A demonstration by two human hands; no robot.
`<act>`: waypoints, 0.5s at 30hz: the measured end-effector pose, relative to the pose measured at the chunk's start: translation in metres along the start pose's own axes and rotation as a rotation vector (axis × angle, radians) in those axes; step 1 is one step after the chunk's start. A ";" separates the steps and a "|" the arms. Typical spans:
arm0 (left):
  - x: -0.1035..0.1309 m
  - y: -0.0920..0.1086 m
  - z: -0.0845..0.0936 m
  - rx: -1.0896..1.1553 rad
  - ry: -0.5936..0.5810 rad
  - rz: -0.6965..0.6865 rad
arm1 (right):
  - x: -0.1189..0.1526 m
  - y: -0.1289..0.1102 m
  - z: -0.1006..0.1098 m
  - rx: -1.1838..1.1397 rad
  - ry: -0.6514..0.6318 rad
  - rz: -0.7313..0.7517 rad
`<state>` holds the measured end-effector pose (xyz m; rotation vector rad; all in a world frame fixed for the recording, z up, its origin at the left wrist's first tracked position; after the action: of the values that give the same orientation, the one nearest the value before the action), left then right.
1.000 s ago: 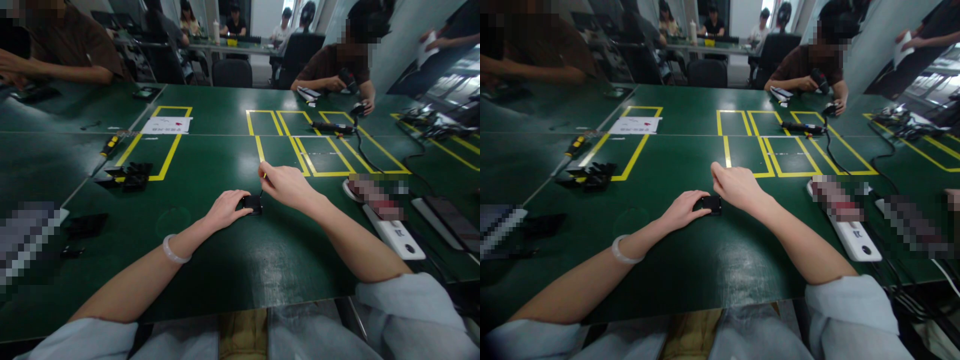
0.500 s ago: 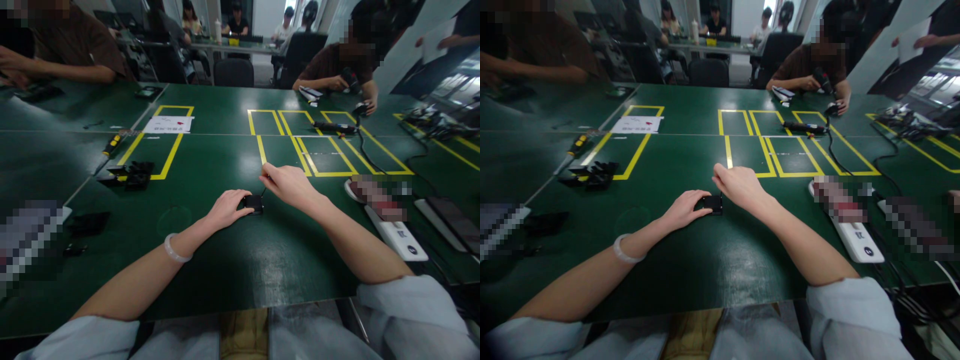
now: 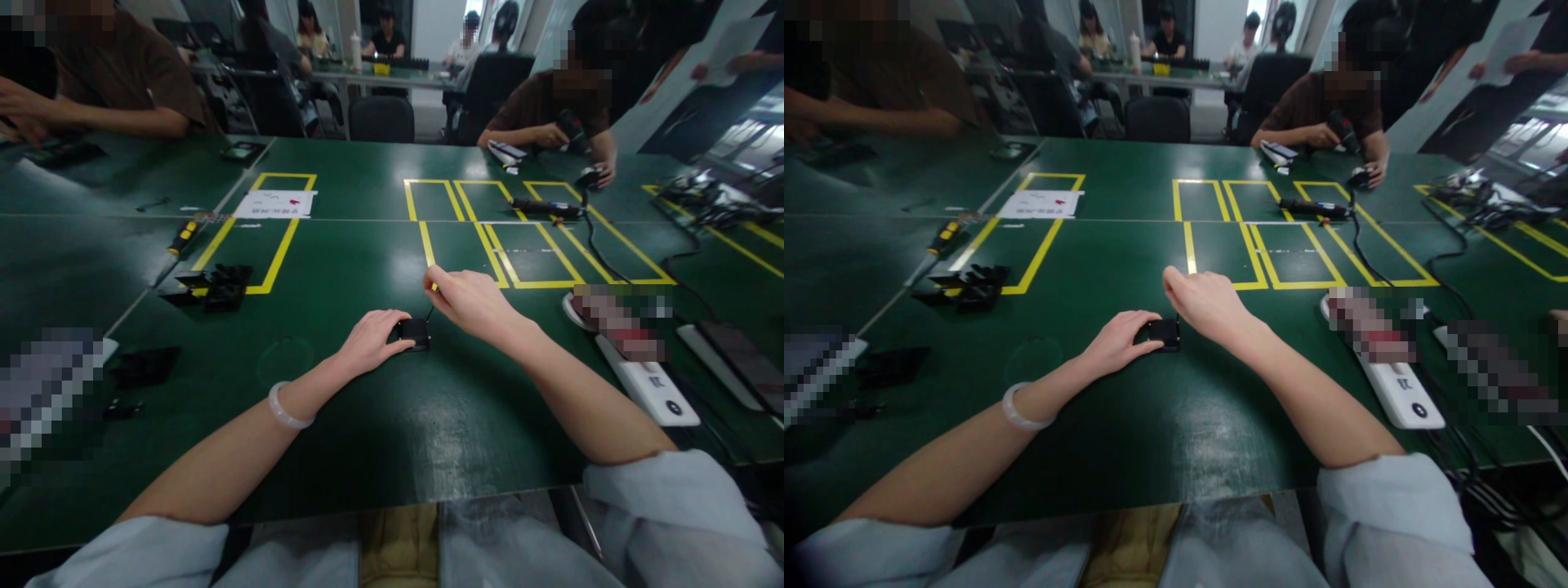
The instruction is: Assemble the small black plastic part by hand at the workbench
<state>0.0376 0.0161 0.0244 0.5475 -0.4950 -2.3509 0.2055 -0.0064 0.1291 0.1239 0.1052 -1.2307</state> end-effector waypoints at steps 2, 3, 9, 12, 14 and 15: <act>0.000 0.000 0.000 0.000 -0.002 -0.002 | 0.001 -0.001 0.001 -0.002 0.014 0.029; 0.000 0.000 -0.001 -0.001 -0.001 -0.003 | 0.002 -0.002 0.001 0.012 0.015 0.040; -0.001 -0.001 -0.001 -0.018 0.002 0.000 | 0.001 -0.005 0.002 0.151 -0.019 0.017; -0.001 -0.001 -0.001 -0.010 0.000 0.003 | 0.002 -0.005 0.003 0.075 -0.019 0.012; 0.000 0.000 -0.001 -0.004 0.003 0.002 | 0.004 -0.006 0.004 0.008 0.001 0.037; 0.000 0.000 -0.001 -0.003 0.004 0.001 | 0.004 -0.007 0.004 -0.008 0.012 0.050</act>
<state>0.0380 0.0164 0.0239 0.5504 -0.4897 -2.3493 0.2007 -0.0133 0.1324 0.1261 0.1174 -1.1794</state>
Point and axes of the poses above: each hand's wrist, its own x-axis away from the middle knuckle, its own z-axis out of the back of the hand, y = z × x, the point moved 4 cm from there along -x, towards the middle knuckle, and after that the axes turned 3 degrees about y, right-handed, at the moved point
